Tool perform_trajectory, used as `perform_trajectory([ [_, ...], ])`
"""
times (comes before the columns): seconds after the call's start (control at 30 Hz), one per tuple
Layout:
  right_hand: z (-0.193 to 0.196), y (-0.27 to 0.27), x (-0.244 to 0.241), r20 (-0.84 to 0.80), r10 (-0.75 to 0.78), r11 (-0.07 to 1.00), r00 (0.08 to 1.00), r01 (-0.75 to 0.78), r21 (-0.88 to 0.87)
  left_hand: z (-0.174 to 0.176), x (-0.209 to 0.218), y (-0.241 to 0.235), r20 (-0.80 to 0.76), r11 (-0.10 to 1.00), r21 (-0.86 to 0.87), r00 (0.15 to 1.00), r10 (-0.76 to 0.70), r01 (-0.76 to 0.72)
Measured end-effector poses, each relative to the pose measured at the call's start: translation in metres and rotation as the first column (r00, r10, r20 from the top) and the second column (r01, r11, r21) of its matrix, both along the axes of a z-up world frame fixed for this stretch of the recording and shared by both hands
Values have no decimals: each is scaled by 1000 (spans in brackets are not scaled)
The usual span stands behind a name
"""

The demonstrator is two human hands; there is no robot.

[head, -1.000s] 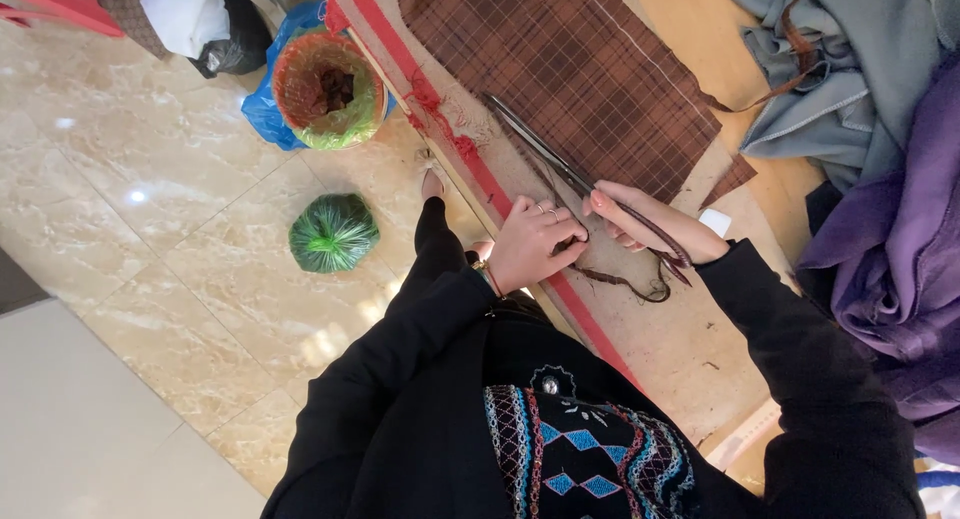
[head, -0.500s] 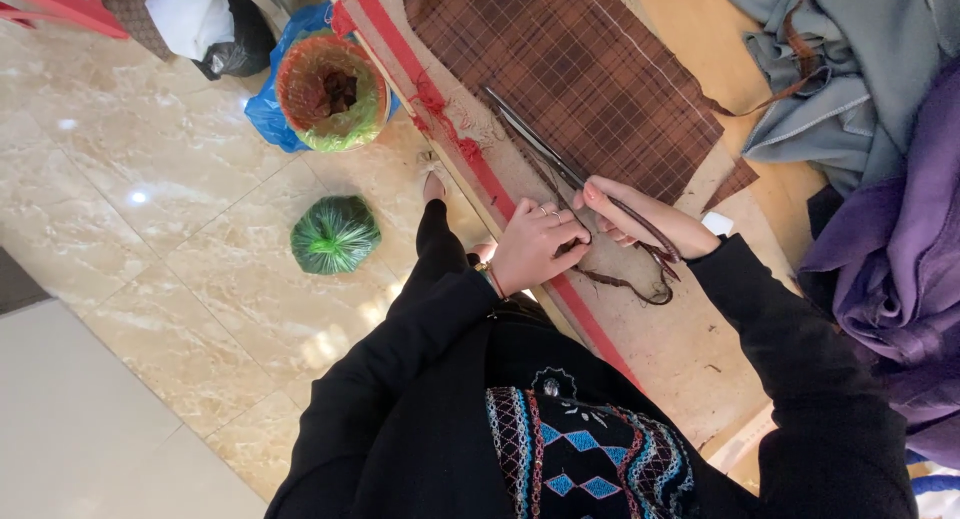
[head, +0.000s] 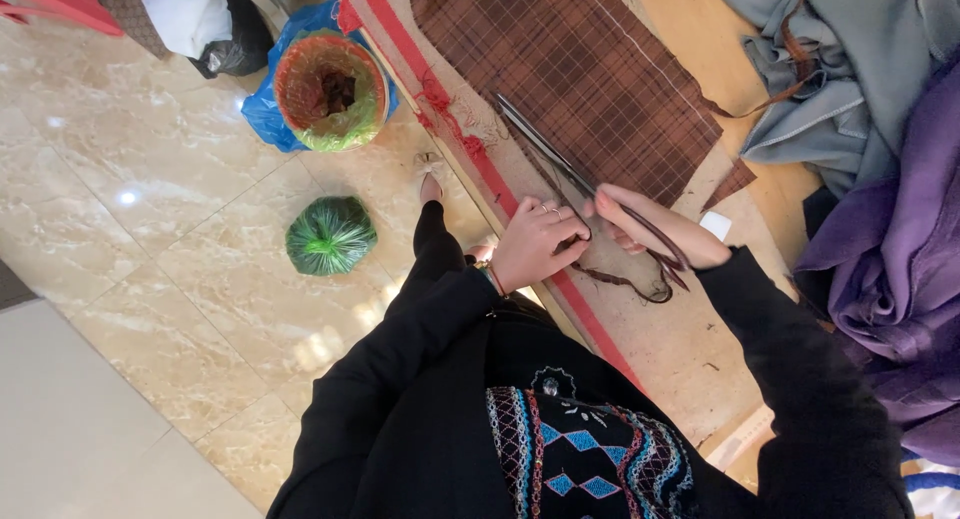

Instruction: Marking a pattern on a piece of plaid fabric with chalk and then cutting it out using large tailor's shears.

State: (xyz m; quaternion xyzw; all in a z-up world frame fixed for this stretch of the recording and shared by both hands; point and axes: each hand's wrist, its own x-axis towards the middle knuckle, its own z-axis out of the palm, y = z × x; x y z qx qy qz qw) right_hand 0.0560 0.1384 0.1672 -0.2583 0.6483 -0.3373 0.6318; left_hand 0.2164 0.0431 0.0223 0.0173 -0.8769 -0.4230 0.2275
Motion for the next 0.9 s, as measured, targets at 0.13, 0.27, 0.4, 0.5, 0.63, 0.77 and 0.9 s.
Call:
perform_trajectory([
  [0.13, 5, 29, 3, -6, 7, 1000, 1000, -7, -10, -3, 5, -1, 8, 993, 121, 1000, -9, 8],
  [0.27, -2, 72, 3, -95, 9, 996, 995, -17, -85, 3, 16, -18, 3, 970, 241, 1000, -7, 6],
  [0.4, -11, 102, 25, -124, -78, 987, 989, 59, -150, 15, 14, -54, -3, 982, 171, 997, 81, -79],
  [0.5, -29, 130, 52, -210, -121, 979, 970, 82, -187, 11, 6, -95, -22, 994, 72, 996, 85, -83],
  [0.63, -35, 116, 110, -284, -172, 985, 943, 163, -54, 13, -5, -160, 53, 964, -246, 991, 120, -103],
  [0.77, -29, 42, 161, -207, -309, 951, 928, 302, -66, 2, -15, -217, 93, 923, -382, 996, -4, 39],
  [0.9, 17, -43, 195, 23, -683, 724, 730, 673, 153, 16, -32, -264, 139, 853, -481, 978, -156, 204],
])
